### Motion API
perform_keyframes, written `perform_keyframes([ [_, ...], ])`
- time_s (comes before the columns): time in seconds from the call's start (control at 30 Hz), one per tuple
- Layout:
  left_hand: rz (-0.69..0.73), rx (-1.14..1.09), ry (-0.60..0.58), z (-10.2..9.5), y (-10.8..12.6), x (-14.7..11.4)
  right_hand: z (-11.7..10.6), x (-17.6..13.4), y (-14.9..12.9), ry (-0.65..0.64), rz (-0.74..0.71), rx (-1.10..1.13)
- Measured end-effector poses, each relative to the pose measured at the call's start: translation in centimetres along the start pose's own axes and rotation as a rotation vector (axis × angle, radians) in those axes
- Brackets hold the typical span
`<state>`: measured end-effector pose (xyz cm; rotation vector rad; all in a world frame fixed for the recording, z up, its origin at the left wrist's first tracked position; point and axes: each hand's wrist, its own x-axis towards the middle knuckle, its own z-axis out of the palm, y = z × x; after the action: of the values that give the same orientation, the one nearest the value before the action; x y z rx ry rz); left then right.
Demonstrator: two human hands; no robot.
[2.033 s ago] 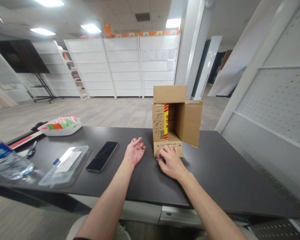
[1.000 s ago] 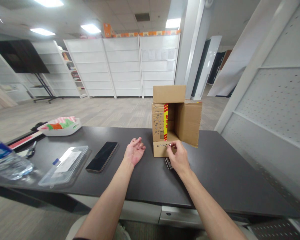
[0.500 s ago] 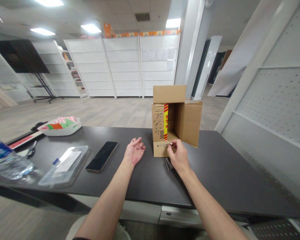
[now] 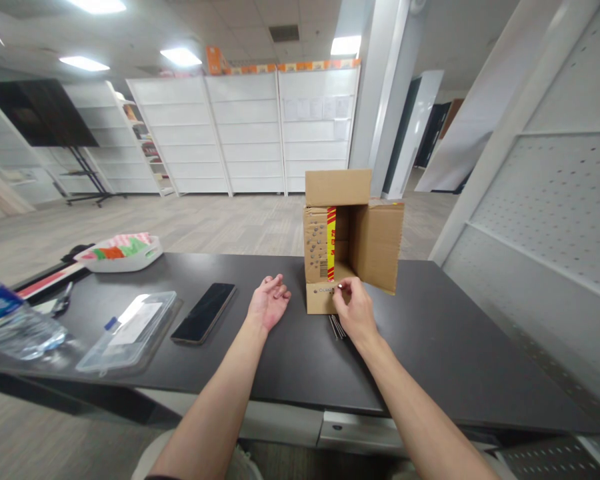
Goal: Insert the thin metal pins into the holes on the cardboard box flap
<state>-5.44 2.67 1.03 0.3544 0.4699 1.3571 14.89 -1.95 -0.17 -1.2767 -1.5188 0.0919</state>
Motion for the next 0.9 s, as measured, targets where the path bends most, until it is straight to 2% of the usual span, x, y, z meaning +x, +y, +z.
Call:
perform_keyframes([
  [0.2,0.001,0.002,0.001,-0.13,-0.11,0.13,-0.04,0.07,0.07,-0.017,-0.023,-0.003],
  [0.4,0.002,0.001,0.013,0.28,-0.05,-0.15,-0.2,0.22,0.05,-0.064,-0.135,-0.074],
  [0.9,0.0,0.003,-0.008,-0.05,-0.03,0.08,-0.41,0.24,-0.64,-0.067,-0.135,-0.106],
])
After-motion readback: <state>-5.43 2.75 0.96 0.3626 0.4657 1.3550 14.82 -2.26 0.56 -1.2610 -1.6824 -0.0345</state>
